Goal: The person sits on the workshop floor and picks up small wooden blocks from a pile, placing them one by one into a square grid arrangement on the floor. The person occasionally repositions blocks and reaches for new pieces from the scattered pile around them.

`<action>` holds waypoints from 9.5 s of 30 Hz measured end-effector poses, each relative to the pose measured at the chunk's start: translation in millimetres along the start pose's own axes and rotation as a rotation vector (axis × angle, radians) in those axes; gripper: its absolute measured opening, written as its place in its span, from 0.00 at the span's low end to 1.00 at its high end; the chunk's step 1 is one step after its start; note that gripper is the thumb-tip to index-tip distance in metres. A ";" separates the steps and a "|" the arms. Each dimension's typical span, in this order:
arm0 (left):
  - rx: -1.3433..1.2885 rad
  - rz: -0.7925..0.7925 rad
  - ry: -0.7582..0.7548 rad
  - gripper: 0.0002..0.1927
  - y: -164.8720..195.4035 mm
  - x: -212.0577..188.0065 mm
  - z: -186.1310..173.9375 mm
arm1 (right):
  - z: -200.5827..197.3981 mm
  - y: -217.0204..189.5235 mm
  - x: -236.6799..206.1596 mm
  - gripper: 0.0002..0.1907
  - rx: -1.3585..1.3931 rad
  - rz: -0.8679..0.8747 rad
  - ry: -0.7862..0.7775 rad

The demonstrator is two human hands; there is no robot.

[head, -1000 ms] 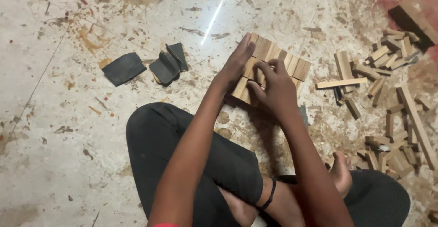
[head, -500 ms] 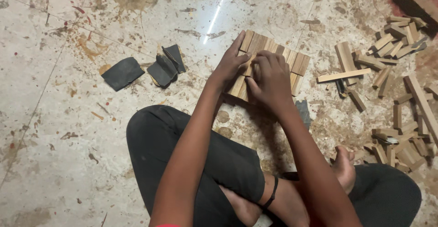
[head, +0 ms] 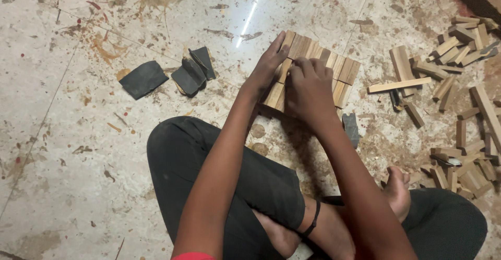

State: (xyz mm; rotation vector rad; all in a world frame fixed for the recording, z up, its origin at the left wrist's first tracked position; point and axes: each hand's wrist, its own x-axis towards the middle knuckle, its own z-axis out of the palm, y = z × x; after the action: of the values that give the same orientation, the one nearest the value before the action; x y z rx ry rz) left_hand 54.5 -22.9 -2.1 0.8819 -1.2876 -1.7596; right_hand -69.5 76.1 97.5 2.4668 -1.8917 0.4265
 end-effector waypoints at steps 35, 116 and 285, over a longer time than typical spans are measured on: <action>0.078 -0.025 -0.007 0.51 -6.7 -12.1 -8.9 | -1.6 11.3 -24.6 0.13 0.349 0.160 0.063; 0.553 0.354 0.523 0.13 75.0 -77.2 33.8 | -46.6 296.7 -80.5 0.19 0.331 0.864 0.398; 0.059 0.051 -0.115 0.33 8.6 -27.4 -3.4 | -32.0 28.1 -100.9 0.22 0.310 0.030 0.235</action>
State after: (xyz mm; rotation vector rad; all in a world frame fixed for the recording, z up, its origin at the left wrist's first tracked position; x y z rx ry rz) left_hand 71.8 -1.9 7.8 0.7826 -1.4301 -1.7620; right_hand -126.8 169.4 102.1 2.4251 -1.8897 1.0331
